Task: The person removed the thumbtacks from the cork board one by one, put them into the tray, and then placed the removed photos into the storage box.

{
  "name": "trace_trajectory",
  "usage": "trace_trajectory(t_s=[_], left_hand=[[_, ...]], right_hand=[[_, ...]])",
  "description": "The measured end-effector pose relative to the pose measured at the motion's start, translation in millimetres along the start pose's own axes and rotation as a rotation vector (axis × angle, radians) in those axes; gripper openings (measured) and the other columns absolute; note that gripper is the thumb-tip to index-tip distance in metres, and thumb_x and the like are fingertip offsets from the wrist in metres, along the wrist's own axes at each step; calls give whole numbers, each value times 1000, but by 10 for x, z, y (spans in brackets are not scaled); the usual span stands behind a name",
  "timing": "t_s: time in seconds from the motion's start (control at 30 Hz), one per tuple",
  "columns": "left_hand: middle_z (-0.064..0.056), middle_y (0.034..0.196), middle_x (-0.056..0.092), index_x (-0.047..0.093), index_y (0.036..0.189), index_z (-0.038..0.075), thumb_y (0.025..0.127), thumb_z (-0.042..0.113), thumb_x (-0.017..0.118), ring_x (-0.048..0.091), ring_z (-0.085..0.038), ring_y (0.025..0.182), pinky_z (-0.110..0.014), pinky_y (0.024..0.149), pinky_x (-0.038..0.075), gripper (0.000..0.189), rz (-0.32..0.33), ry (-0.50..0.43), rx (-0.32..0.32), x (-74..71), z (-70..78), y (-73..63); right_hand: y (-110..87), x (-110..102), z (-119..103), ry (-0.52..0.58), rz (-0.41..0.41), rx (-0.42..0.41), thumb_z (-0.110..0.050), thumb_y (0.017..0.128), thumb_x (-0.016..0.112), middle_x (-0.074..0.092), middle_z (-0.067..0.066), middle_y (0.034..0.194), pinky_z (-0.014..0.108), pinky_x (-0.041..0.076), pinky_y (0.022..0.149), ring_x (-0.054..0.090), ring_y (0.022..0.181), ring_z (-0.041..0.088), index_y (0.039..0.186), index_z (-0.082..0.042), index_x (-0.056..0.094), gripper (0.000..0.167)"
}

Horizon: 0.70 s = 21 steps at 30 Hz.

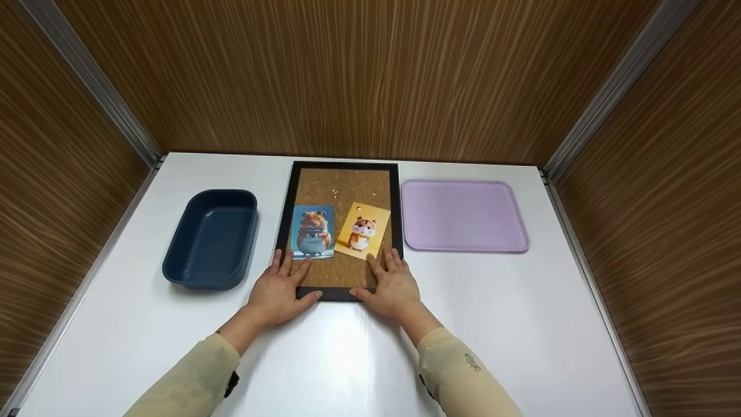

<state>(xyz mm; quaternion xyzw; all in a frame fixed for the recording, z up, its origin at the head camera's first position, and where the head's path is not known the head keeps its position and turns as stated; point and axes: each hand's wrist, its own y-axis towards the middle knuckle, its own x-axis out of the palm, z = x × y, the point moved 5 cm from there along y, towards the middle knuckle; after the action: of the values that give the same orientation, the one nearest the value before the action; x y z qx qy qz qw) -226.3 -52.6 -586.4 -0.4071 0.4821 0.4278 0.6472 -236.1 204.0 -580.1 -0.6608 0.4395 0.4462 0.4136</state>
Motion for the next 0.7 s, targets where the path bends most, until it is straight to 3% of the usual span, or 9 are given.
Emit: trace_trajectory(t_s=[0.3, 0.7], left_hand=[[-31, 171, 18, 37, 167, 17, 100, 78, 41, 9, -50, 159, -59, 129, 13, 90, 14, 3, 21, 7, 10, -45], [-32, 169, 22, 39, 166, 17, 99, 79, 41, 14, -53, 158, -58, 128, 18, 92, -1, 64, 33, 8, 33, -78]], right_hand=[[-43, 9, -13, 15, 15, -2, -75, 94, 60, 22, 29, 171, 59, 30, 124, 17, 159, 46, 166, -13, 39, 97], [-99, 53, -17, 17, 21, 12, -76, 94, 60, 21, 27, 172, 60, 31, 123, 17, 159, 46, 166, -14, 39, 97]])
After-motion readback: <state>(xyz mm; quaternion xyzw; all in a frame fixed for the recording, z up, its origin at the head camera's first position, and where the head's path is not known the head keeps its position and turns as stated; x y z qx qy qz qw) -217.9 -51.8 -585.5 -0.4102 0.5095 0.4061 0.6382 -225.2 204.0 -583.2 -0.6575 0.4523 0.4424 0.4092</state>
